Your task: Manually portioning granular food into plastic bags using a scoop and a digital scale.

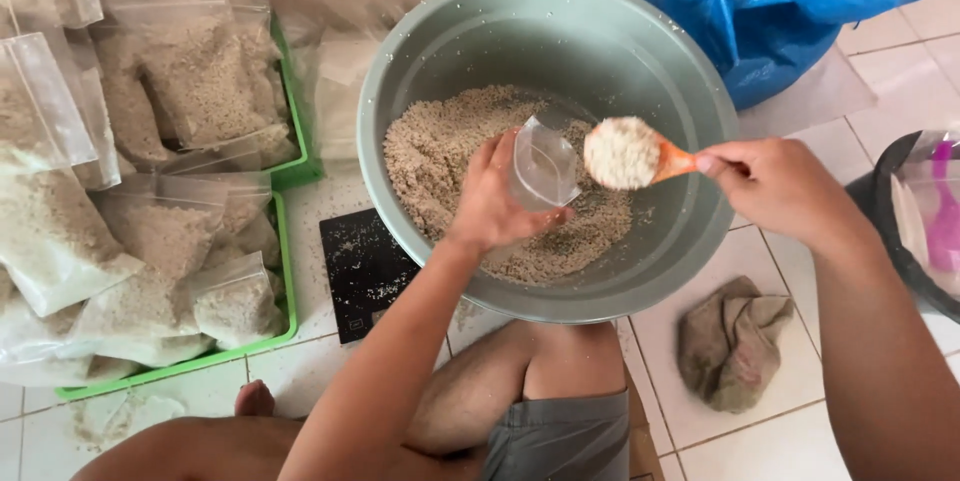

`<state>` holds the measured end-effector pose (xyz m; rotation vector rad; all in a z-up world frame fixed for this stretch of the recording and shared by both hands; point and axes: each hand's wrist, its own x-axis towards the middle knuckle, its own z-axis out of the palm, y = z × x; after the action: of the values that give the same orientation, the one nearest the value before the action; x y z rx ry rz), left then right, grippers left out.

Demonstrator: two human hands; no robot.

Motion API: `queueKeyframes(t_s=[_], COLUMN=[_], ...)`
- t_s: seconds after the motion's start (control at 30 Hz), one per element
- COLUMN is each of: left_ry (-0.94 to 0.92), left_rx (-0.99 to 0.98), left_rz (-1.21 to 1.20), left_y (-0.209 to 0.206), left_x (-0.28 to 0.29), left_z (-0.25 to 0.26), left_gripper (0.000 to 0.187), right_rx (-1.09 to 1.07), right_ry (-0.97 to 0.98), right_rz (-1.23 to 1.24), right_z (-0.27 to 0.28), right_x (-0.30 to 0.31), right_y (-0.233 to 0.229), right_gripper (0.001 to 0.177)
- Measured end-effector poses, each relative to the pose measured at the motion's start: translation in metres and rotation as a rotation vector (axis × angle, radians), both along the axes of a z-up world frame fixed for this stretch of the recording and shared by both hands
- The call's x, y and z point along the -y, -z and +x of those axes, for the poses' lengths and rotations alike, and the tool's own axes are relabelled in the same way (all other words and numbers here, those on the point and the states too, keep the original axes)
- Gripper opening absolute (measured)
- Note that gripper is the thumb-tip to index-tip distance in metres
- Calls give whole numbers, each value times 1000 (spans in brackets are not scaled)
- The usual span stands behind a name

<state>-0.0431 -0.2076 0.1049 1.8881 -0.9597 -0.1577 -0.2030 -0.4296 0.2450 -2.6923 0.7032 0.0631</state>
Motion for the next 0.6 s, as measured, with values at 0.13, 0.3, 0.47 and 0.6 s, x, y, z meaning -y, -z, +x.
queueKeyframes(t_s=[0.13, 0.3, 0.47, 0.6], left_ry=[-114, -245, -286, -331], left_rx=[-60, -99, -263, -221], left_rz=[282, 300, 306, 312], left_y=[0, -5, -10, -5], left_x=[18, 23, 23, 27], left_z=[-5, -8, -12, -12], left_gripper=[128, 133, 121, 120], right_rx=[69, 184, 194, 490], right_ry=[38, -46, -161, -245], right_rz=[-81, -214, -753, -1019], right_z=[10, 21, 27, 29], right_x=[-23, -38, -60, -77], right_y=[-16, 17, 49, 48], right_gripper=[21, 17, 15, 10])
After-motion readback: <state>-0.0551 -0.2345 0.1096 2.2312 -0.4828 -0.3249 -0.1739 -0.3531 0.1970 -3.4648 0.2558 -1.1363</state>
